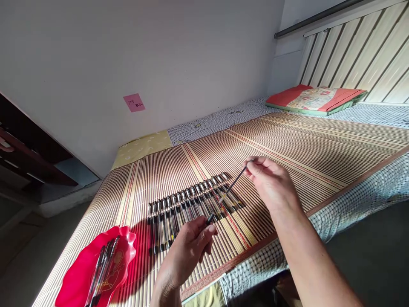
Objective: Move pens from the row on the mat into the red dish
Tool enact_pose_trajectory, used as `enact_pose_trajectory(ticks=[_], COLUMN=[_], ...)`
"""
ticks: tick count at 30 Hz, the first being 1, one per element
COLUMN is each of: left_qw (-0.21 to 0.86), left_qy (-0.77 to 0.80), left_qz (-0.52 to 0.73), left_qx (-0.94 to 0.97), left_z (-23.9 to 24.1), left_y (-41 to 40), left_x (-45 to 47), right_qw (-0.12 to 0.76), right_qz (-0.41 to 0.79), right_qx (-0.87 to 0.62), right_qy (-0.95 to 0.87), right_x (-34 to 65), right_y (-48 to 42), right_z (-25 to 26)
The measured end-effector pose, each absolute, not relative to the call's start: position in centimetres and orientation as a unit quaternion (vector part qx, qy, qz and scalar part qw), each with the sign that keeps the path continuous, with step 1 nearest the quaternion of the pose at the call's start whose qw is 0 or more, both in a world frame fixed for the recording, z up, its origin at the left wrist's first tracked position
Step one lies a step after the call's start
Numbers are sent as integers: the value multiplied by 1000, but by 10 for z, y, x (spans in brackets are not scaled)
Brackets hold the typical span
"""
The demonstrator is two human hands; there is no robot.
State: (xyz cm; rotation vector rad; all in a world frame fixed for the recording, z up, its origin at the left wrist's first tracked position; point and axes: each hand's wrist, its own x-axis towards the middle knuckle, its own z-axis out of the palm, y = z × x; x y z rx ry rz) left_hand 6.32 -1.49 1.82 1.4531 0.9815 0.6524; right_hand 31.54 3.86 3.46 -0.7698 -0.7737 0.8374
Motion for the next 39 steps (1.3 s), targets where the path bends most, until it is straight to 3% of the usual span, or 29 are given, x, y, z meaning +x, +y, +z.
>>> enact_pose_trajectory(ticks=[5,12,17,25,35,39], left_qw=[491,486,523,722,611,696], left_qy=[487,445,435,314,377,313], left_qz=[423,512,501,404,473,426], left_qx=[586,551,535,466,511,486], left_z=[21,24,21,28,26,23], left_y=[-7,-10,-11,-17,-18,-21], left_x=[60,78,73,76,85,82], right_qw=[775,701,656,609,629,607], right_qz=[364,465,562,595,521,549], right_qx=[-363,-337,-300,-216,-283,-222], right_qy=[-367,-422,-404,-478,-503,-530], right_x=[313,261,262,278,281,284], right_y=[40,29,26,20,19,17], right_z=[29,31,42,50,51,52])
